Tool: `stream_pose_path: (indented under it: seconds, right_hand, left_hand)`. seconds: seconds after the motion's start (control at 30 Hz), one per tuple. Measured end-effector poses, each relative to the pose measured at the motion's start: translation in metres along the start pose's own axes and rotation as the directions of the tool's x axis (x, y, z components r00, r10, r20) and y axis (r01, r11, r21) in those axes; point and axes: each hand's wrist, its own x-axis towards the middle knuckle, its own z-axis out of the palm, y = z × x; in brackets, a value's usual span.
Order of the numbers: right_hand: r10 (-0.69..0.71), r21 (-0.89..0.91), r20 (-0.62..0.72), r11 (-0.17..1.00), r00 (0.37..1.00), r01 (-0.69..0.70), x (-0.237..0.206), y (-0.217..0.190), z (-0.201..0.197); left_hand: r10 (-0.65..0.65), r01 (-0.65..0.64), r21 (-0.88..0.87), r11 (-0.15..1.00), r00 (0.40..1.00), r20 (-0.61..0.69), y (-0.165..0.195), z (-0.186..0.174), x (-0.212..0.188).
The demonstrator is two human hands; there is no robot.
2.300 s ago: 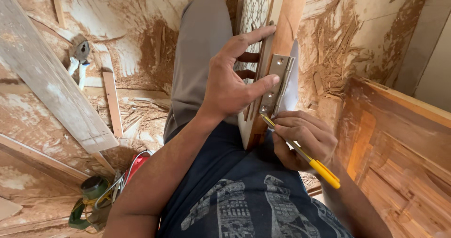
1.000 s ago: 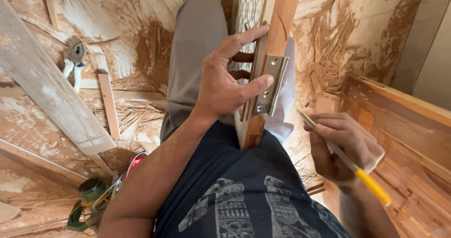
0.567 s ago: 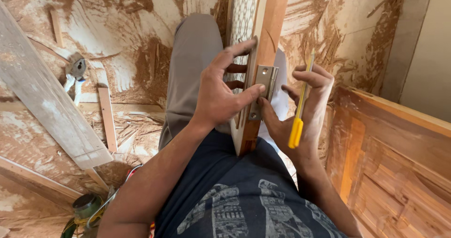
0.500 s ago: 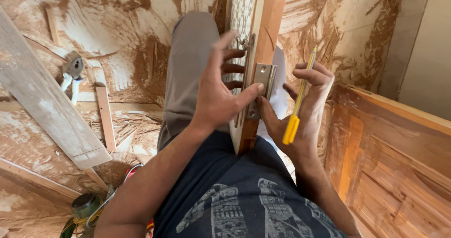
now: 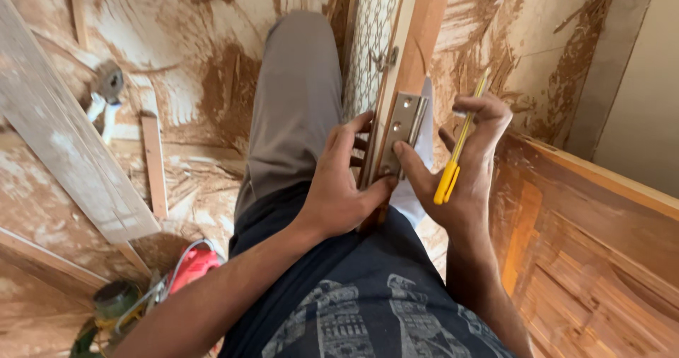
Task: The person sits on the floor of a sawdust-covered room with a wooden window frame across their lap. They position metal hinges against the frame, extend a tape measure and a folding ruler to measure, and mark hinge screw-hole positions on the wood with a pencil, repeating this at different spots on the frame.
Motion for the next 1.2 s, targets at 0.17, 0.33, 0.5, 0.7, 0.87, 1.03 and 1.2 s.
stream_pose_path:
  seconds: [0.17,0.33,0.5,0.7,0.87,1.03,1.2]
  right_hand:
    - [0.022,-0.034,0.032,0.999,0.999,-0.021,0.002,0.002,-0.001]
    - [0.011,0.012,0.063,1.0,0.998,-0.012,0.003,0.002,-0.002]
    - [-0.228,-0.033,0.045,0.973,0.973,0.229,0.016,-0.009,-0.018]
    - [-0.456,0.232,0.391,0.889,0.799,0.394,0.056,-0.02,-0.045]
    - [-0.449,0.24,0.726,0.875,0.521,0.42,0.09,-0.014,-0.028]
    - [-0.239,0.143,0.893,0.954,0.38,0.263,0.105,-0.034,-0.02]
    - [0.272,-0.33,0.924,0.923,0.269,0.2,0.108,-0.065,-0.013]
  left_hand:
    - [-0.133,0.125,-0.077,0.989,0.986,-0.104,-0.005,0.01,0.003]
    - [-0.149,0.14,-0.092,0.986,0.983,-0.104,-0.005,0.009,0.005]
    - [-0.182,0.169,-0.106,0.98,0.975,-0.127,-0.004,0.011,0.005]
    - [-0.152,0.123,-0.147,0.981,0.967,-0.205,-0.006,0.015,0.002]
    - [-0.039,-0.001,-0.159,0.987,0.968,-0.246,-0.008,0.019,0.001]
    - [0.003,-0.034,-0.1,0.994,0.956,-0.293,-0.006,0.021,-0.001]
    - [0.007,-0.04,-0.111,0.993,0.96,-0.282,-0.004,0.021,-0.002]
